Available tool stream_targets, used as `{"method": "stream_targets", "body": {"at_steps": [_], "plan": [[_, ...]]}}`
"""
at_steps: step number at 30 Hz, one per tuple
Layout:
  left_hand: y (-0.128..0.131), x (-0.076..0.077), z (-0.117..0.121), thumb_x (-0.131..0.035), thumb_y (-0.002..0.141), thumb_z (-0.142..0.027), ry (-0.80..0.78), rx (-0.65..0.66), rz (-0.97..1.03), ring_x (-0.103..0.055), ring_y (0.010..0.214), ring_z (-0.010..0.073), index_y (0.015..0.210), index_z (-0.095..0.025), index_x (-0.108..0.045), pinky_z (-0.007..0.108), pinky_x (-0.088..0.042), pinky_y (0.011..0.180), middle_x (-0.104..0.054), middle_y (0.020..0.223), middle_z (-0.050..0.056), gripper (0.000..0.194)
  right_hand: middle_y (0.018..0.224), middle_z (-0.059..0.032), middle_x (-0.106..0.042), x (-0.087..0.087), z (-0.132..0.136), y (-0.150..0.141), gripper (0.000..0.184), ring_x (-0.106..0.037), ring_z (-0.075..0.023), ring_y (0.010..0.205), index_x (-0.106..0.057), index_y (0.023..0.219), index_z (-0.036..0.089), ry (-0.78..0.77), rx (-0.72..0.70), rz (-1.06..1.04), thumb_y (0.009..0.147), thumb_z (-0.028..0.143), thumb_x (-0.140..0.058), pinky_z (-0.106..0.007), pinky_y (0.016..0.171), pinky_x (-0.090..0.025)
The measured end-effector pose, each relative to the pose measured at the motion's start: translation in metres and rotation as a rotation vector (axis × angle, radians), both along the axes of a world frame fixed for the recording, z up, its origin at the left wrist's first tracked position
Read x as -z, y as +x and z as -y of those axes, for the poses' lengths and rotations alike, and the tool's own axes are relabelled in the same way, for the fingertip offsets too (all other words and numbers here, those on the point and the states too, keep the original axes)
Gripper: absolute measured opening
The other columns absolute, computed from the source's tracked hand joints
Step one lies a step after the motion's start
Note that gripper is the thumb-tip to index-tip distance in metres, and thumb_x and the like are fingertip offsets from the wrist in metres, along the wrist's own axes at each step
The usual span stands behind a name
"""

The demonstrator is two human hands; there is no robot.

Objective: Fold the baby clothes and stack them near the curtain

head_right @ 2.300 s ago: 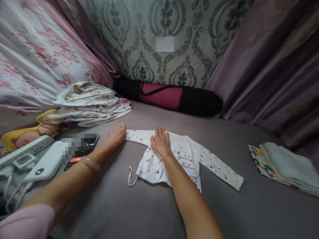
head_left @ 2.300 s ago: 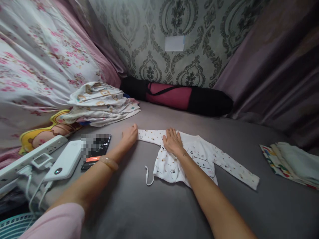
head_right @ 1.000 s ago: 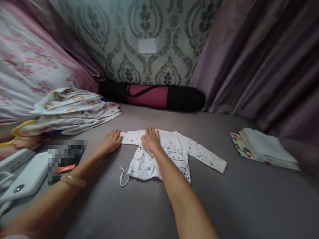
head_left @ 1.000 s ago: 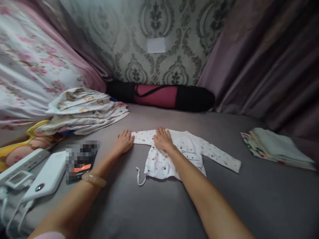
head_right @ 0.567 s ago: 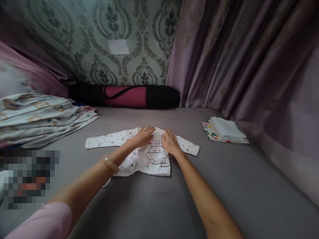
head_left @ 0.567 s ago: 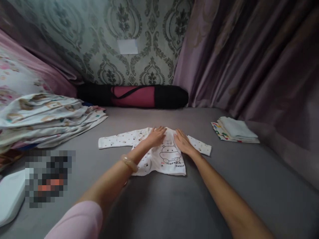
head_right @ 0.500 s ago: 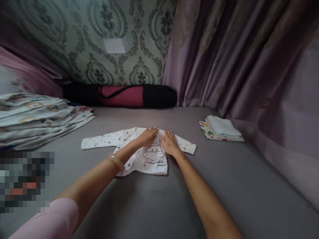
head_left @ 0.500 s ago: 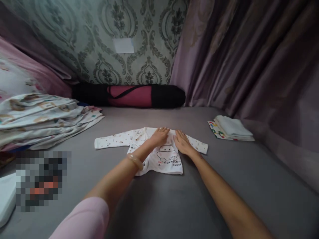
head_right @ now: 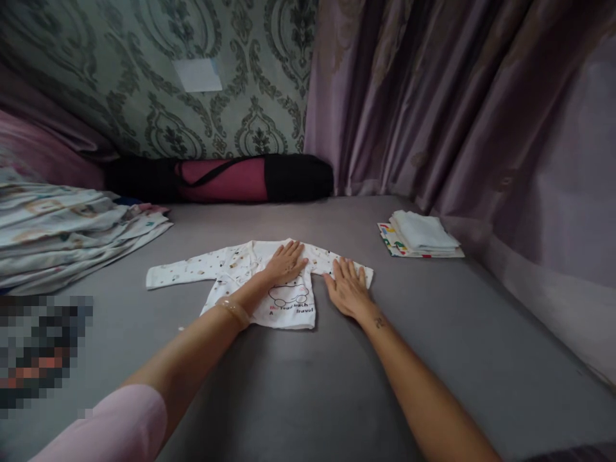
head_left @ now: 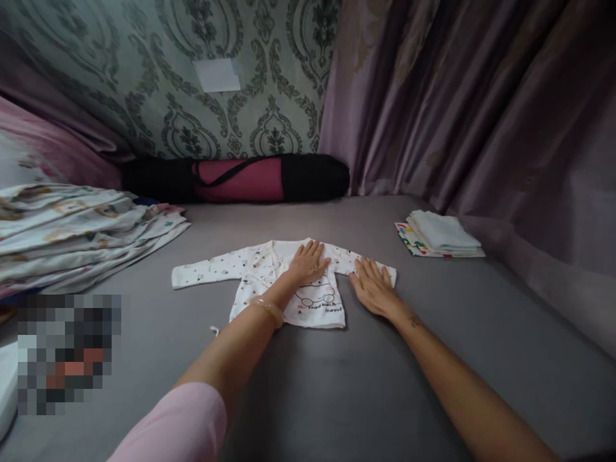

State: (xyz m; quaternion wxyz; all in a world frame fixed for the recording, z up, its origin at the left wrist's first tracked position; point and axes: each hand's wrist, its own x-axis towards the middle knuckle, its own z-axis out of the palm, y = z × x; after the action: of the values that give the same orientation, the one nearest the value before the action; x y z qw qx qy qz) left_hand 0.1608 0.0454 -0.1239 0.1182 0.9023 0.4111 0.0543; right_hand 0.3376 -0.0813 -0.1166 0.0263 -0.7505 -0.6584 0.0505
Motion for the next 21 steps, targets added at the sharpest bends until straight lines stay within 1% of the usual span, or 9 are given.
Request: {"method": "stream_targets", "body": {"at_steps": [2, 4, 6, 8, 10, 11, 15, 19, 21], "plan": [[0.0, 0.002, -0.001, -0.016, 0.095, -0.049, -0.004, 0.006, 0.0, -0.013, 0.144, 0.0252, 0.147, -0.012, -0.024, 0.044, -0.011, 0.116, -0.02, 0.155, 0.011, 0.064, 0.151, -0.0164, -0.029, 0.001, 0.005, 0.016, 0.064, -0.021, -0.0294, 0.14, -0.03, 0.145, 0.006, 0.043, 0.046, 0.065, 0.095, 0.045, -0.02, -0.049, 0.112, -0.013], [0.0, 0.003, -0.002, -0.016, 0.096, -0.045, -0.01, 0.011, -0.004, -0.012, 0.144, 0.025, 0.147, -0.011, -0.024, 0.043, -0.011, 0.116, -0.019, 0.155, 0.011, 0.062, 0.144, -0.0188, -0.04, -0.003, 0.007, 0.029, 0.059, -0.033, -0.0285, 0.134, -0.04, 0.139, 0.005, 0.073, 0.087, 0.073, 0.096, 0.04, -0.022, -0.043, 0.109, -0.024], [-0.001, 0.003, -0.002, -0.016, 0.096, -0.043, -0.007, 0.017, -0.009, -0.012, 0.144, 0.0252, 0.147, -0.01, -0.023, 0.044, -0.011, 0.116, -0.019, 0.155, 0.011, 0.061, 0.131, -0.019, -0.054, -0.009, 0.006, 0.04, 0.053, -0.047, -0.0265, 0.122, -0.055, 0.127, 0.009, 0.094, 0.176, 0.044, 0.096, 0.033, -0.02, -0.038, 0.099, -0.035], [-0.001, 0.002, -0.001, -0.016, 0.096, -0.043, 0.001, 0.018, -0.016, -0.012, 0.144, 0.0259, 0.147, -0.01, -0.024, 0.045, -0.011, 0.116, -0.019, 0.155, 0.012, 0.061, 0.117, -0.0195, -0.06, -0.015, 0.003, 0.048, 0.049, -0.053, -0.0275, 0.112, -0.064, 0.113, 0.012, 0.129, 0.291, 0.056, 0.095, 0.032, -0.024, -0.036, 0.089, -0.041], [-0.001, 0.0, 0.001, -0.016, 0.096, -0.044, 0.006, 0.022, -0.024, -0.012, 0.144, 0.0267, 0.147, -0.012, -0.024, 0.045, -0.012, 0.116, -0.018, 0.156, 0.012, 0.06, 0.11, -0.0208, -0.06, -0.017, -0.002, 0.054, 0.042, -0.055, -0.0306, 0.106, -0.066, 0.106, 0.011, 0.156, 0.376, 0.087, 0.092, 0.035, -0.034, -0.038, 0.084, -0.042], [-0.001, -0.001, 0.001, -0.016, 0.096, -0.044, 0.006, 0.024, -0.028, -0.012, 0.144, 0.027, 0.147, -0.013, -0.025, 0.046, -0.012, 0.116, -0.018, 0.156, 0.011, 0.06, 0.108, -0.0211, -0.06, -0.017, -0.005, 0.056, 0.04, -0.055, -0.0312, 0.104, -0.067, 0.103, 0.01, 0.155, 0.389, 0.084, 0.089, 0.035, -0.039, -0.037, 0.082, -0.043], [-0.002, -0.004, 0.003, -0.015, 0.097, -0.046, -0.004, 0.026, -0.037, -0.011, 0.144, 0.0271, 0.147, -0.017, -0.025, 0.046, -0.011, 0.115, -0.018, 0.156, 0.011, 0.059, 0.095, -0.017, -0.064, -0.011, -0.021, 0.064, 0.03, -0.06, -0.0256, 0.089, -0.066, 0.097, 0.012, 0.165, 0.434, -0.086, 0.085, 0.031, -0.046, -0.032, 0.074, -0.042], [-0.002, -0.004, 0.002, -0.014, 0.097, -0.047, -0.008, 0.029, -0.042, -0.011, 0.144, 0.0276, 0.148, -0.021, -0.025, 0.047, -0.011, 0.115, -0.018, 0.156, 0.009, 0.058, 0.091, -0.0134, -0.065, -0.007, -0.036, 0.071, 0.031, -0.058, -0.0213, 0.078, -0.061, 0.099, 0.011, 0.358, 0.52, -0.354, 0.084, 0.033, -0.045, -0.028, 0.066, -0.041], [-0.002, -0.004, 0.002, -0.013, 0.097, -0.049, -0.017, 0.028, -0.053, -0.01, 0.144, 0.0276, 0.148, -0.022, -0.024, 0.047, -0.011, 0.115, -0.016, 0.157, 0.008, 0.059, 0.094, -0.0136, -0.065, -0.006, -0.039, 0.074, 0.031, -0.058, -0.0209, 0.079, -0.059, 0.101, 0.01, 0.441, 0.523, -0.403, 0.084, 0.032, -0.044, -0.028, 0.066, -0.041]]}}
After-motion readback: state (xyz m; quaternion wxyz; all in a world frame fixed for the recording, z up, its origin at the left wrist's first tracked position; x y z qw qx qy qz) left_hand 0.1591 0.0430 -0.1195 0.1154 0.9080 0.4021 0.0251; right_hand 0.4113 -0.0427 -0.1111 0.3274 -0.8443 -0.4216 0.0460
